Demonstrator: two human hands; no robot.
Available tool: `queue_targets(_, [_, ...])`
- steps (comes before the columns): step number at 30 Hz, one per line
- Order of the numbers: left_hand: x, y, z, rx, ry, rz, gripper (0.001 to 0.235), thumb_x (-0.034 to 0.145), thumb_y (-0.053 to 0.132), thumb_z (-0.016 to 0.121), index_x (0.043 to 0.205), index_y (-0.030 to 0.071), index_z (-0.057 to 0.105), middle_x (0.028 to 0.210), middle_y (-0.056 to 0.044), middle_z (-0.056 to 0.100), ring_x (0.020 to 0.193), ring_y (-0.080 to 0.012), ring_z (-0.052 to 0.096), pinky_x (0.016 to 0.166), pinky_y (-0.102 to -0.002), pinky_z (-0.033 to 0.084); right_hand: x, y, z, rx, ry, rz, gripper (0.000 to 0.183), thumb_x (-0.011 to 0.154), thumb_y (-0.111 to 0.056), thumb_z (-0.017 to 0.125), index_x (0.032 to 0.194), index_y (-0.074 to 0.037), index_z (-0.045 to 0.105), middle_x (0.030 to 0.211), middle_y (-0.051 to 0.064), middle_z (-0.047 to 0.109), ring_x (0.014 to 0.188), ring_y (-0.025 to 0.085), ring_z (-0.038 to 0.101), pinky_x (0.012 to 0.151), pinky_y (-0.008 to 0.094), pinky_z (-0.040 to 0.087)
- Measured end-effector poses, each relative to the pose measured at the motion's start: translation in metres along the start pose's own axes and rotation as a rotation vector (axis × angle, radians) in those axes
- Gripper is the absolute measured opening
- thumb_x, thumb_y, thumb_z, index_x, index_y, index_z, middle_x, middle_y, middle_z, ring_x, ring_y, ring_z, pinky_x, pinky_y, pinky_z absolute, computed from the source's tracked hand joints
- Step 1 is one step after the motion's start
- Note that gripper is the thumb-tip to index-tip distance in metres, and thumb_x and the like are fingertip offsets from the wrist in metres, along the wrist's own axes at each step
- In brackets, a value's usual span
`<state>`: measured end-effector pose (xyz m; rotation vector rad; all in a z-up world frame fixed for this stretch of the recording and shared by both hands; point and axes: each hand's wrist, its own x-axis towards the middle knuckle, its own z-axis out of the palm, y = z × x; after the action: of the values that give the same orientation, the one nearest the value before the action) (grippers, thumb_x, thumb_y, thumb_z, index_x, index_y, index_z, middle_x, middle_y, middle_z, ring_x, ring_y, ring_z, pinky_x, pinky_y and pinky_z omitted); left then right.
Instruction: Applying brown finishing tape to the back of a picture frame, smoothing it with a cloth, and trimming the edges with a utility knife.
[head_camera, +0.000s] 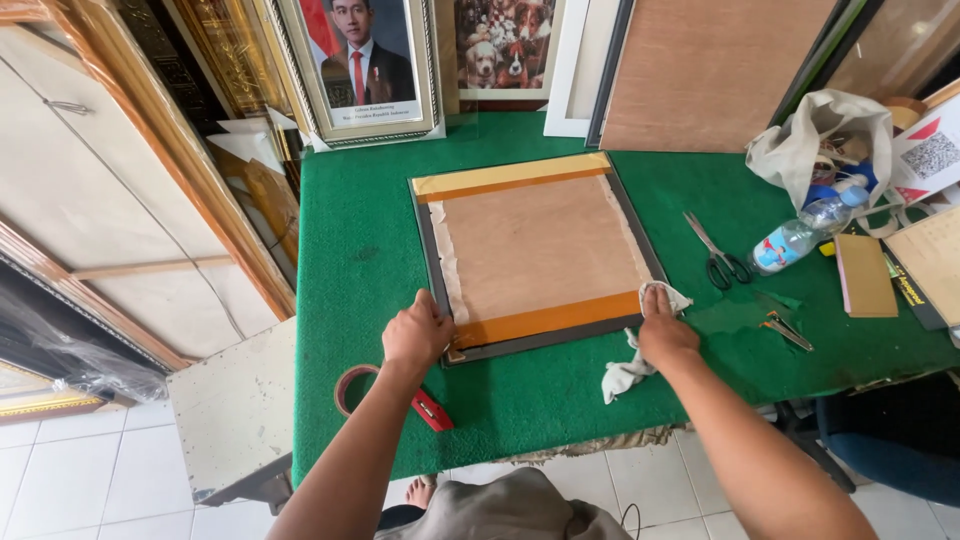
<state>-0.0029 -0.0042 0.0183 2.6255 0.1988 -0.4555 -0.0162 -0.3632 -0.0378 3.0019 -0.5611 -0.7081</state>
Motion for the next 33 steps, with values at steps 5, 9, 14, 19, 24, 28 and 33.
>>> queue_targets(5, [-0.002, 0.0, 0.002, -0.005, 0.004, 0.001, 0.023, 0.074, 0.036, 0.05, 0.086, 0.017, 0.044, 0.084, -0.013, 0.064, 0.09, -0.0344, 0.062, 0.079, -0.041, 0.049, -0.074, -0.085, -0.03, 0.132, -0.022, 0.009, 0.063, 0.082, -0.009, 0.024, 0.142, -0.014, 0.004, 0.142, 0.01, 0.017, 0.107, 0.035, 0.055, 0.083, 0.048, 0.046])
queue_targets(9, [0.003, -0.003, 0.005, -0.018, 0.013, 0.015, 0.023, 0.074, 0.035, 0.05, 0.085, 0.017, 0.045, 0.082, -0.013, 0.064, 0.088, -0.0342, 0.062, 0.078, -0.042, 0.049, -0.116, -0.164, 0.005, 0.093, 0.091, -0.456, 0.061, 0.077, 0.001, 0.031, 0.137, -0.009, 0.024, 0.141, 0.014, 0.027, 0.095, 0.037, 0.06, 0.074, 0.052, 0.048])
queue_targets(14, [0.006, -0.005, 0.007, 0.016, 0.003, 0.016, 0.021, 0.074, 0.036, 0.049, 0.083, 0.018, 0.042, 0.08, -0.012, 0.064, 0.087, -0.034, 0.063, 0.077, -0.041, 0.05, -0.141, -0.176, -0.018, 0.111, 0.02, -0.635, 0.068, 0.073, 0.004, 0.031, 0.138, -0.016, 0.023, 0.145, 0.006, 0.017, 0.091, 0.041, 0.058, 0.074, 0.053, 0.049])
queue_targets(19, [0.003, -0.004, 0.003, 0.005, -0.005, 0.029, 0.022, 0.075, 0.036, 0.049, 0.084, 0.017, 0.042, 0.081, -0.013, 0.064, 0.087, -0.0347, 0.062, 0.077, -0.042, 0.05, -0.104, -0.09, -0.04, 0.147, -0.103, -0.188, 0.067, 0.083, -0.009, 0.036, 0.141, -0.022, 0.007, 0.131, 0.016, 0.042, 0.102, 0.035, 0.059, 0.082, 0.047, 0.047])
queue_targets(24, [0.009, -0.011, 0.011, -0.026, 0.008, 0.065, 0.024, 0.074, 0.035, 0.05, 0.084, 0.015, 0.041, 0.08, -0.014, 0.064, 0.086, -0.035, 0.062, 0.077, -0.043, 0.05, -0.049, -0.069, -0.013, 0.116, -0.099, 0.011, 0.067, 0.081, -0.009, 0.028, 0.142, -0.018, 0.003, 0.149, 0.0, -0.003, 0.111, 0.039, 0.051, 0.09, 0.052, 0.041])
queue_targets(28, [0.012, -0.014, 0.013, -0.031, 0.018, 0.076, 0.024, 0.074, 0.035, 0.05, 0.083, 0.015, 0.04, 0.078, -0.013, 0.064, 0.084, -0.0346, 0.063, 0.076, -0.042, 0.05, -0.161, -0.153, -0.054, 0.245, -0.109, -0.187, 0.053, 0.087, -0.015, 0.015, 0.14, -0.019, 0.013, 0.125, 0.02, 0.048, 0.105, 0.038, 0.056, 0.087, 0.051, 0.043])
queue_targets(33, [0.017, -0.019, 0.022, -0.036, 0.039, 0.144, 0.024, 0.074, 0.033, 0.051, 0.083, 0.014, 0.039, 0.074, -0.014, 0.063, 0.081, -0.0353, 0.063, 0.073, -0.044, 0.051, -0.123, -0.197, -0.002, 0.011, -0.048, -0.633, 0.056, 0.082, -0.003, 0.028, 0.136, -0.019, 0.023, 0.148, 0.0, 0.006, 0.099, 0.042, 0.051, 0.079, 0.059, 0.046])
